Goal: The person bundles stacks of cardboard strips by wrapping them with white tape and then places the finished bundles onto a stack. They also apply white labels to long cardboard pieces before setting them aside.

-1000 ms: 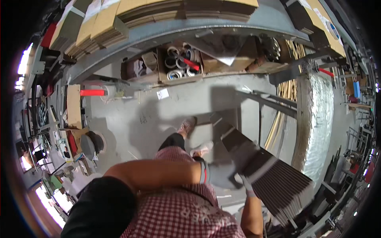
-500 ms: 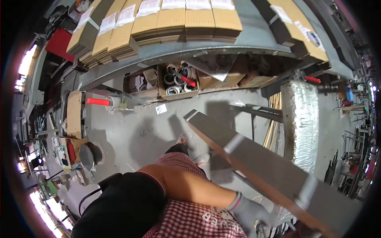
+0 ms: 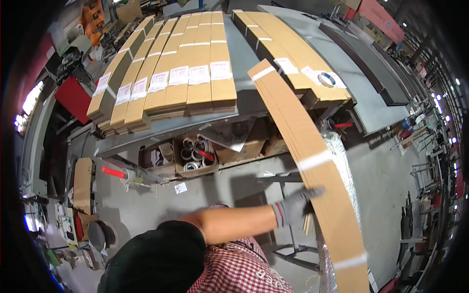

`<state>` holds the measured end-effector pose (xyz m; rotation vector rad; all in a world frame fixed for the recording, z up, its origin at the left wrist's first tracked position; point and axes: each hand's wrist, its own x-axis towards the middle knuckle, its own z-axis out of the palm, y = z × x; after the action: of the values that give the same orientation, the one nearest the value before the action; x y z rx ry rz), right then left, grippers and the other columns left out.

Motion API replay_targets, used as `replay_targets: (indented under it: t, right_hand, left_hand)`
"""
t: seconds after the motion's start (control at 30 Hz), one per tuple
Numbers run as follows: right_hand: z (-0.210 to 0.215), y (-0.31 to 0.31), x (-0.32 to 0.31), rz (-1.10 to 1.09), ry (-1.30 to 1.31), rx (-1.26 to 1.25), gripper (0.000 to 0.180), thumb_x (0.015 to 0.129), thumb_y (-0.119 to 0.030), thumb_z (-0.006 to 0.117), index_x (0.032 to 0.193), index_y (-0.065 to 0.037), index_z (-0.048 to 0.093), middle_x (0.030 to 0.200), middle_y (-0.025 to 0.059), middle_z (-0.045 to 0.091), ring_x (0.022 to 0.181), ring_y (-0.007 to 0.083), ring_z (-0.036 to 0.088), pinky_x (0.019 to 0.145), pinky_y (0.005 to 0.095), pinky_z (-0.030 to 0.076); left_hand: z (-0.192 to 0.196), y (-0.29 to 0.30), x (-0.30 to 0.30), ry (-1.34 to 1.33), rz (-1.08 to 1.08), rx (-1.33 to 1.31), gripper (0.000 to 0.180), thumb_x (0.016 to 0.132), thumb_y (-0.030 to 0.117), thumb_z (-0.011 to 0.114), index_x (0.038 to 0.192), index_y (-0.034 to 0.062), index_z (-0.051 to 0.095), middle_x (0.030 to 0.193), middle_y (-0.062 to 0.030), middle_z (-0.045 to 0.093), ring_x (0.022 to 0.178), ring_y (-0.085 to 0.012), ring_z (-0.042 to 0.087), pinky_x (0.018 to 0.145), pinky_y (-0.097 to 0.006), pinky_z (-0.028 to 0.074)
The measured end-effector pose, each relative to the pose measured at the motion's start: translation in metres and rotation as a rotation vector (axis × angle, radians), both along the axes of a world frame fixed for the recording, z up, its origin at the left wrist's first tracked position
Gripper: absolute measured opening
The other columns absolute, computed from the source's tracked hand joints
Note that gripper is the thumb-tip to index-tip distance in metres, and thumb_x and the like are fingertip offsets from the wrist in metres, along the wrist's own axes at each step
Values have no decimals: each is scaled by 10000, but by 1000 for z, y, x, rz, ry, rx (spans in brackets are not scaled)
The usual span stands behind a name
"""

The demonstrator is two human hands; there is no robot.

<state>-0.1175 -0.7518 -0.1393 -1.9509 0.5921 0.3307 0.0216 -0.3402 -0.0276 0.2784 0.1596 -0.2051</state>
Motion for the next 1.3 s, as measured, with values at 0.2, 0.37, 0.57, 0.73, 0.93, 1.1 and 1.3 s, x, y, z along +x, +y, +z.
replay_targets:
  t: [0.2,0.37,0.57,0.73,0.93,1.1,1.3]
  right_hand:
    - [-2,-29,31,-51,-146,150,793,829,-220,737,1445,37,308,1374,211,465,1249,317,446,1057,454,353]
    - [75,275,168,332,-196,630,540,898,-38,627,1383,37,401,1366,183,496,1192,287,558,969,378,477]
    - [141,351,301,836,-42,878,549,833,43,522,1376,22,442,1378,188,496,1270,271,495,1060,413,398]
    - [123,258,424,518,-376,311,391,919,-16,499,1309,-2,518,1250,106,580,1153,204,554,1003,338,435]
    - [-50,121,505,726,376,158,914,748,-542,734,1375,65,460,1350,186,527,1269,271,464,1077,392,346]
    - [-4,146,527,739,389,208,889,776,-501,760,1387,54,432,1309,114,560,1186,222,523,1033,362,402]
    - [9,138,562,951,456,-51,727,816,-467,707,1308,39,531,1232,121,591,1099,209,552,979,364,426]
  left_hand:
    - [-29,202,81,45,598,905,591,877,208,668,1386,19,433,1343,-125,528,1273,-247,474,1096,-388,360]
    - [65,232,109,-898,320,1933,497,889,329,625,1270,26,528,1261,-167,544,1196,-339,500,1053,-416,365]
    - [20,368,168,-544,179,2588,360,796,362,640,986,59,668,993,-165,617,959,-353,585,887,-431,425]
    - [-4,372,207,-225,212,2510,213,792,217,624,819,18,693,936,-210,665,839,-360,626,741,-447,481]
    - [-12,259,253,408,-10,1793,555,853,86,549,1384,-12,421,1093,-201,626,935,-232,632,844,-357,491]
    - [-33,278,249,398,422,1624,463,882,143,598,1308,-9,497,1054,-152,629,887,-202,618,794,-310,492]
    - [57,259,397,-256,409,2063,270,818,247,693,872,-11,636,1003,-157,627,861,-247,634,786,-336,502]
